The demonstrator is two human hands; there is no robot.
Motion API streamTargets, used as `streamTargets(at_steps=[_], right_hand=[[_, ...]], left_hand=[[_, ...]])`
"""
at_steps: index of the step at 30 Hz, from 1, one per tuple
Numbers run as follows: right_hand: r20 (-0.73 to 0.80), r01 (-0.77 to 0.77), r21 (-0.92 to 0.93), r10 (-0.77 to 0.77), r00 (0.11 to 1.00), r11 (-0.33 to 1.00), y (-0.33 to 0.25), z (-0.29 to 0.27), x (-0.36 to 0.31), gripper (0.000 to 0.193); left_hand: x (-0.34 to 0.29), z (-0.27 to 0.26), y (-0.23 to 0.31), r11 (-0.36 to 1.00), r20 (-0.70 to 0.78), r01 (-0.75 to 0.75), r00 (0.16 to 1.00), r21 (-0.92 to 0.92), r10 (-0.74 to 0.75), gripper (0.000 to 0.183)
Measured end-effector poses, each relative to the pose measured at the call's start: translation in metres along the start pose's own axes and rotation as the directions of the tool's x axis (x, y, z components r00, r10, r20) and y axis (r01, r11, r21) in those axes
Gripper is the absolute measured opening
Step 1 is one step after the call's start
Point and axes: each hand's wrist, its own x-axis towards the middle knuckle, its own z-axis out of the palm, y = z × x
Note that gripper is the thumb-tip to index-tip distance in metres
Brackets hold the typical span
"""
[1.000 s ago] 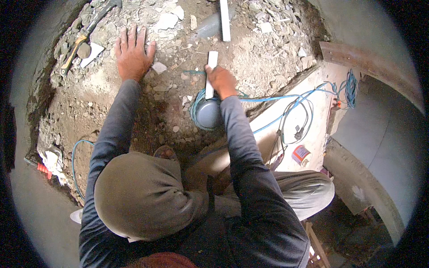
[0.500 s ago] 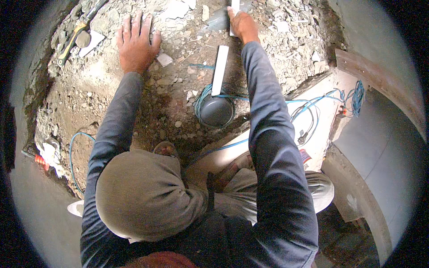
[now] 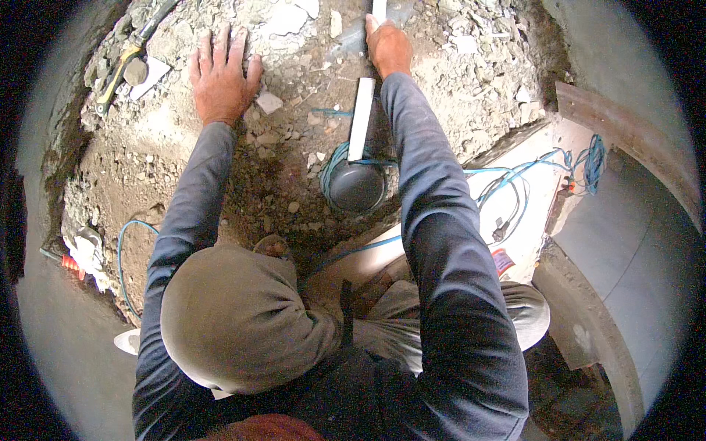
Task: The person sits on the floor and uses a screwdriver to tighten screws on a small electrical box. They then pick up a blue wire and a round ceiling light fixture, positioning the fixture over the box and securing it with the wire.
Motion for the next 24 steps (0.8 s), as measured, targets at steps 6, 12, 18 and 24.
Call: streamTargets(at_steps=[6, 12, 18, 24], right_hand=[[0.105, -0.01, 0.001, 0.009, 0.994, 1.0, 0.01, -0.001, 0.005, 0.068], [0.03, 0.008, 0.008, -0.008, 1.0, 1.0, -0.008, -0.024, -0.002, 0.065], [0.029, -0.006, 0.053, 0.005, 1.0, 0.999, -0.011, -0.021, -0.004, 0.065], [0.222, -0.032, 0.1, 0.009, 0.975, 0.995, 0.002, -0.032, 0.004, 0.072]], left_hand=[[-0.006, 0.014, -0.004, 0.995, 0.043, 0.03, 0.999, -0.092, -0.026, 0.05], [0.004, -0.006, -0.004, 0.993, 0.067, 0.037, 0.997, -0.11, -0.029, 0.05], [0.002, -0.007, -0.006, 0.992, 0.045, 0.031, 0.999, -0.122, -0.025, 0.05], [-0.006, 0.004, -0.01, 0.997, -0.04, 0.002, 0.999, -0.073, -0.005, 0.048]])
